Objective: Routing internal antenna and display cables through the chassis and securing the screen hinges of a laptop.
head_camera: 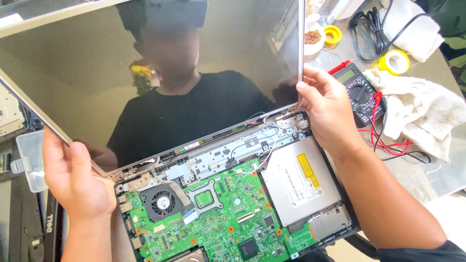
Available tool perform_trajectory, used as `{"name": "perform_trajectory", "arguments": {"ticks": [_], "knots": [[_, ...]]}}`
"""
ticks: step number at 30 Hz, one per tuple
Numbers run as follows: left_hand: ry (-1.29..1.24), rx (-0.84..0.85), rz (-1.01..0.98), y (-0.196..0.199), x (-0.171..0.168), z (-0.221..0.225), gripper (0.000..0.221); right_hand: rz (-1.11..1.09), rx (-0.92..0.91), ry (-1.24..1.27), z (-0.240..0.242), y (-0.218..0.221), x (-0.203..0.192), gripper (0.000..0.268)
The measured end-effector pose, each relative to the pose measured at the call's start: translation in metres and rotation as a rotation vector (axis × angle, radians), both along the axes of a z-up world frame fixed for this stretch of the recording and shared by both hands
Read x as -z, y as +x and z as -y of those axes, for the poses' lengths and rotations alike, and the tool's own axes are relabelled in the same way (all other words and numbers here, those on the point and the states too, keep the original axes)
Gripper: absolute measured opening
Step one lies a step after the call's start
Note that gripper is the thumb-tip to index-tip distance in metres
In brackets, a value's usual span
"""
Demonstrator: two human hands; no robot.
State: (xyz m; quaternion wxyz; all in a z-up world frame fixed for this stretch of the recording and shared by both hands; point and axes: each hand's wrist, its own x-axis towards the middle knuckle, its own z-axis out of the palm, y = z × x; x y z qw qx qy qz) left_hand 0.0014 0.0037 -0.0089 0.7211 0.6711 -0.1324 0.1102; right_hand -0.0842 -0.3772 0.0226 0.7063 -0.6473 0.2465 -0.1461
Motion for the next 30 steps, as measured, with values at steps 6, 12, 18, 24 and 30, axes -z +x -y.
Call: {"name": "perform_trajectory", "arguments": {"ticks": [6, 12, 18, 24, 30], "knots": [[-0.053, -0.091, -0.127, 0.001, 0.012, -0.007, 0.056, -0.009, 0.003, -0.012, -0.009, -0.001, -0.012, 0.016], [-0.030, -0.076, -0.098, 0.002, 0.013, -0.010, 0.045, -0.029, -0.002, 0.028, -0.001, 0.000, -0.006, 0.019], [-0.012, -0.061, -0.043, 0.004, 0.022, -0.015, 0.049, -0.049, -0.002, -0.019, -0.002, 0.000, -0.008, 0.041], [-0.156, 0.102, -0.049, 0.003, 0.004, 0.001, 0.047, -0.059, 0.005, -0.132, 0.004, 0.002, 0.009, 0.051], [-0.039, 0.001, -0.014, 0.009, 0.023, -0.010, 0.042, 0.096, -0.184, -0.548, -0.007, 0.001, -0.008, 0.048]]}}
